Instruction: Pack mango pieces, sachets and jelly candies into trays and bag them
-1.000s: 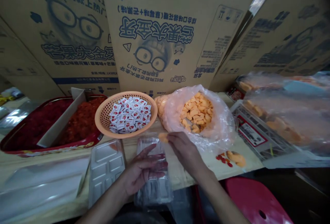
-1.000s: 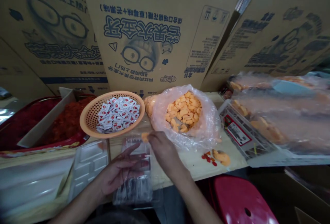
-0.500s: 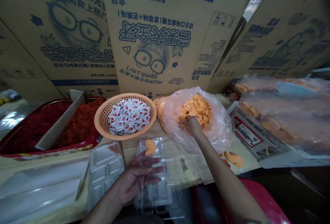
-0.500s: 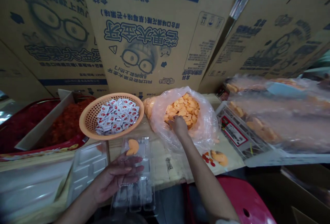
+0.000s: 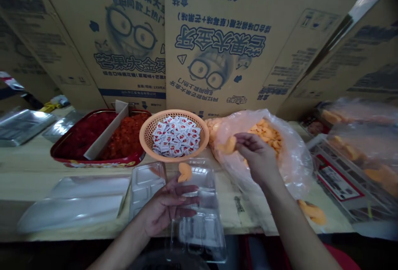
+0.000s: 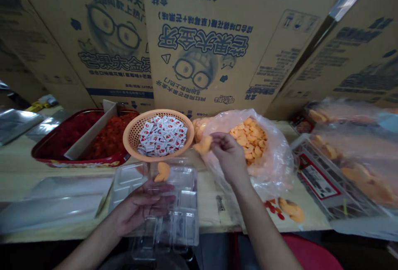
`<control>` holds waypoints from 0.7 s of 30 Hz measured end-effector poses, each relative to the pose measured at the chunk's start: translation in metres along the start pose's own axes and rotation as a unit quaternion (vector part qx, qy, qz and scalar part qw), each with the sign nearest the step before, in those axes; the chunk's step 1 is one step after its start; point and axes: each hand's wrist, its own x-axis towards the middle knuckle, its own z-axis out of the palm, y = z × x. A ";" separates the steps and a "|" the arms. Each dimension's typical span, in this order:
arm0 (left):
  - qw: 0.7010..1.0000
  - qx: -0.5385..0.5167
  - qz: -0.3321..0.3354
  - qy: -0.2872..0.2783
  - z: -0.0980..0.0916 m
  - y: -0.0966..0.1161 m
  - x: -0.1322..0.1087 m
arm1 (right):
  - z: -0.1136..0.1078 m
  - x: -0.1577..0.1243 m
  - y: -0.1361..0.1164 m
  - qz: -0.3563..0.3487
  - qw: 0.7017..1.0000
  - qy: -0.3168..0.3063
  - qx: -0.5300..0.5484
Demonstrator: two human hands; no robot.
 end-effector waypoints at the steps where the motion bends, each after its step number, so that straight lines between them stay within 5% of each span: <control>1: 1.000 -0.001 0.005 0.004 0.000 0.002 -0.002 | 0.013 -0.007 -0.009 0.036 0.997 -0.065 0.034; 4: 1.000 -0.006 0.023 0.014 -0.003 0.009 -0.011 | 0.052 -0.020 -0.016 0.121 0.965 -0.222 0.069; 7: 0.999 -0.010 0.042 0.032 -0.011 0.014 -0.021 | 0.083 -0.023 -0.004 0.104 0.949 -0.298 -0.009; 13: 0.994 -0.037 0.078 0.063 -0.036 0.025 -0.038 | 0.120 -0.029 0.002 -0.127 0.927 -0.335 -0.112; 18: 0.991 -0.038 0.097 0.086 -0.054 0.036 -0.055 | 0.144 -0.011 0.004 -0.176 0.918 -0.336 -0.119; 21: 0.988 -0.042 0.116 0.091 -0.069 0.042 -0.068 | 0.167 0.021 0.020 -0.165 0.885 -0.334 -0.278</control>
